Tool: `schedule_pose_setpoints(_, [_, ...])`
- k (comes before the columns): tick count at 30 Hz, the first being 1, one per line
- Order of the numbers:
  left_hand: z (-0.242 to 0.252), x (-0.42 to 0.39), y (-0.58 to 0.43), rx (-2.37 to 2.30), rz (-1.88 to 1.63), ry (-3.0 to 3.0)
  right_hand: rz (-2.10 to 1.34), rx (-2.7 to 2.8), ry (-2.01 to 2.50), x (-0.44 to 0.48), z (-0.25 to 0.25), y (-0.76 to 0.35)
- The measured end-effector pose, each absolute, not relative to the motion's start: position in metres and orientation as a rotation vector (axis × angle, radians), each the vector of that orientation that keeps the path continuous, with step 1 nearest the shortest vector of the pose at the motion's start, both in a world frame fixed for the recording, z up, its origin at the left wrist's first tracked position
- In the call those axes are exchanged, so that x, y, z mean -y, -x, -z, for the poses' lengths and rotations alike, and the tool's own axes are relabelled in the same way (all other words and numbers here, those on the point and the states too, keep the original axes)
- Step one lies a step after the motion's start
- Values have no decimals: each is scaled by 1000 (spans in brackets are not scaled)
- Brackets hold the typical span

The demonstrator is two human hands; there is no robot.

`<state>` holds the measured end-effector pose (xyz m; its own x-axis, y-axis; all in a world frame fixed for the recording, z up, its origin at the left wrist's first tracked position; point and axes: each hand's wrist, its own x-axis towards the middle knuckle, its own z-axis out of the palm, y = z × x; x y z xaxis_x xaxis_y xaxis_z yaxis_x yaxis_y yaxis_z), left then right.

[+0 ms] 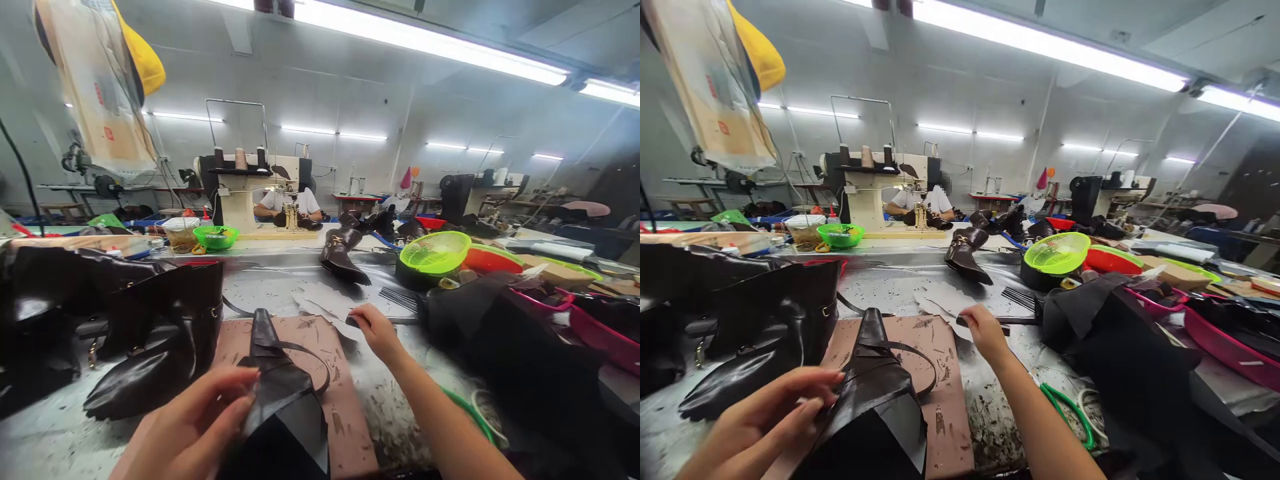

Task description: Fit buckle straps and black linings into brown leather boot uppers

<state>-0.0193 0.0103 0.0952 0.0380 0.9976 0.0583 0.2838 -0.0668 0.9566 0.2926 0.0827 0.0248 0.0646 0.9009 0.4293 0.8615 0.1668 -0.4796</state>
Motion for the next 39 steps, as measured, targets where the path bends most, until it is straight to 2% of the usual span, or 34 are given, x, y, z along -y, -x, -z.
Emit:
schedule_pose_setpoints(3, [-112, -12, -10, -1282, -1049, -1815, -241, 1732, 1156, -35, -47, -238])
schedule_pose_setpoints(6, [-112, -6, -27, -1161, -954, -2061, -272, 1710, 922, 2, -64, -203])
schedule_pose_setpoints(10, [-103, 10, -27, -1120, -899, -2144, -73, 1766, 901, 19, -75, -185])
schedule_pose_setpoints(16, [-96, 23, -17, -1214, -919, -2137, 501, 1775, 1001, 35, -79, -162])
schedule_pose_setpoints(19, [-95, 27, -14, -1209, -898, -2043, 536, 1693, 992, 42, -76, -152])
schedule_pose_setpoints(21, [-96, 31, -12, -1176, -890, -1985, 304, 1613, 971, 44, -73, -150])
schedule_pose_setpoints(25, [-98, 34, 2, -1117, -925, -1817, -727, 1223, 799, 51, -67, -159])
schedule_pose_setpoints(27, [-97, 33, 15, -1107, -977, -1608, -1092, 1000, 601, 59, -63, -170])
schedule_pose_setpoints(30, [-94, 30, 41, -1097, -1101, -1222, -1280, 892, 526, 76, -50, -192])
schedule_pose_setpoints(32, [-91, 27, 60, -1106, -1194, -1006, -1366, 944, 691, 88, -37, -211])
schedule_pose_setpoints(35, [-88, 22, 84, -1158, -1339, -793, -1539, 1363, 1037, 96, -19, -231])
schedule_pose_setpoints(37, [-86, 18, 93, -1184, -1434, -707, -1522, 1652, 1181, 89, -9, -228])
schedule_pose_setpoints(39, [-83, 13, 95, -1183, -1494, -643, -1427, 1653, 1207, 71, -2, -206])
